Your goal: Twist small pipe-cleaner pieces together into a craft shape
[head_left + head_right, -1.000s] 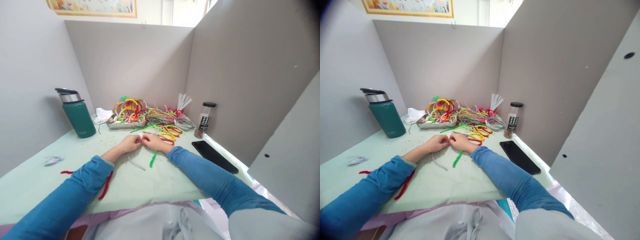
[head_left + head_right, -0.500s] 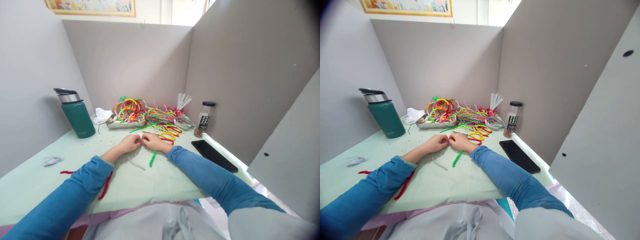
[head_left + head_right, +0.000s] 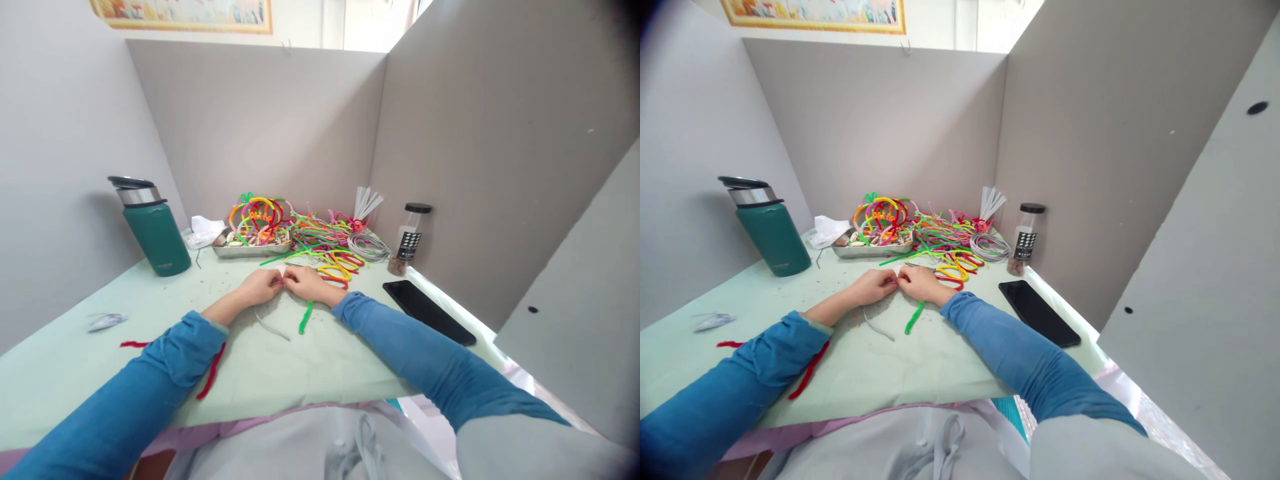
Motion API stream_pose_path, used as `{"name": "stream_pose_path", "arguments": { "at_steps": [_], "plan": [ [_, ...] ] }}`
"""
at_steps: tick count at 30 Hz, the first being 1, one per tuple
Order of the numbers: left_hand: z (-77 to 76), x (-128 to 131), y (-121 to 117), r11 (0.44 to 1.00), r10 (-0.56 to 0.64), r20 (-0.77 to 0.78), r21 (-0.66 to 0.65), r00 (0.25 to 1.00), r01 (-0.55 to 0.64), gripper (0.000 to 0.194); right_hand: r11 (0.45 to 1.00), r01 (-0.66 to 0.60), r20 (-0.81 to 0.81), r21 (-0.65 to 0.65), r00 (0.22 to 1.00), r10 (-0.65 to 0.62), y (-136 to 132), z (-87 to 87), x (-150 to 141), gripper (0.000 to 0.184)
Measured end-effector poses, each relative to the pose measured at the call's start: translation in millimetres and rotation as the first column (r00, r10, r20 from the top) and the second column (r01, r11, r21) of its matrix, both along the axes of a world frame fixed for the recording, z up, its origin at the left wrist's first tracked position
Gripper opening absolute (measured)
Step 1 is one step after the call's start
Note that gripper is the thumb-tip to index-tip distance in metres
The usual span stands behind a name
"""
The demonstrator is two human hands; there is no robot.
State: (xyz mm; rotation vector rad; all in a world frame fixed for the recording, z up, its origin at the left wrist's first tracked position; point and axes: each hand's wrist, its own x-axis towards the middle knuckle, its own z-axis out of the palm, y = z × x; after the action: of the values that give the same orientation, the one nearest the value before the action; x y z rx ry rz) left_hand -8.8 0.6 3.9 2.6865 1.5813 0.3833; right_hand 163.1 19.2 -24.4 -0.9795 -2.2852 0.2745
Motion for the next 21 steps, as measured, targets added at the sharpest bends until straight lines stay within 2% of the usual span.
{"name": "stream_pose_path", "arguments": {
  "at_steps": [21],
  "plan": [
    [-0.5, -0.4, 0.0, 1.0, -0.006, 0.028, 0.0, 1.0, 0.006, 0.019, 1.0, 0.006, 0.0, 0.012, 1.0, -0.006, 1.7, -2.1, -0.7, 0.011]
  ]
}}
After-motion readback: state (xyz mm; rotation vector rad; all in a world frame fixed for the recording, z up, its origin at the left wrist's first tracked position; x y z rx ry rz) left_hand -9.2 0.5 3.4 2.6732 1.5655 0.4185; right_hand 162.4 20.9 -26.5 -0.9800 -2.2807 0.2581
